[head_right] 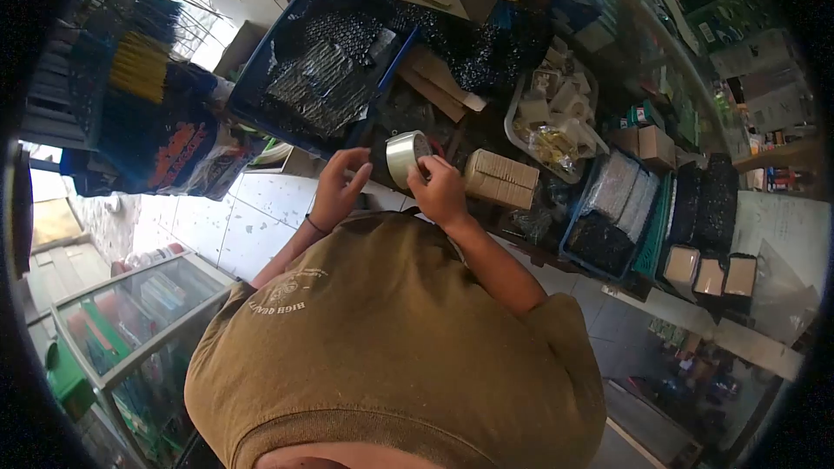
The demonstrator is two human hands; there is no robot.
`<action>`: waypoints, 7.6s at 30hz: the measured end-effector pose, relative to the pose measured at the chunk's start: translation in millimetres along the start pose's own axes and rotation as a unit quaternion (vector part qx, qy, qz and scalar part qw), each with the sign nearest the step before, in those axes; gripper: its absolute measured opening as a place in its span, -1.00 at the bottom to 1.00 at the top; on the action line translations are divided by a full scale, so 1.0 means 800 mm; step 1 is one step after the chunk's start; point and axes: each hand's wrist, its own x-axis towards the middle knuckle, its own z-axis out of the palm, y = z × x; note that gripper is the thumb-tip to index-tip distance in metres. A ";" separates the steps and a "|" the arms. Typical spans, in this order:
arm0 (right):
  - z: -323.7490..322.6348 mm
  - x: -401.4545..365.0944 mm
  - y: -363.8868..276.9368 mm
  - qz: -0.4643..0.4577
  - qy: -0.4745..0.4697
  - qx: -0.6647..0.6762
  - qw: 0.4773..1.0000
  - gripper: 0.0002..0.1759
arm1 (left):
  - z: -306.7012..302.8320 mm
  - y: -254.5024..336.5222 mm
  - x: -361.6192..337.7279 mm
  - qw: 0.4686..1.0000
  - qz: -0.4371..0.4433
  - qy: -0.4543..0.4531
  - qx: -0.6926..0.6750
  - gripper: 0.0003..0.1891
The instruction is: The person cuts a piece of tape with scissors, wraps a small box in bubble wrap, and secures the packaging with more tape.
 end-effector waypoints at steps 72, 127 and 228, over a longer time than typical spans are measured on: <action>-0.205 -0.047 0.011 0.061 -0.216 0.037 0.974 -0.68 | 0.016 0.106 0.016 0.961 -0.053 -0.232 -0.140 -0.92; -0.224 0.008 -0.033 0.019 -0.440 -0.202 0.874 -0.33 | 0.050 0.144 0.038 0.945 0.076 -0.315 -0.037 -0.93; -0.049 -0.074 0.065 0.217 -0.110 -0.091 0.966 -0.54 | 0.012 0.054 0.036 0.901 -0.169 -0.302 -0.262 -0.48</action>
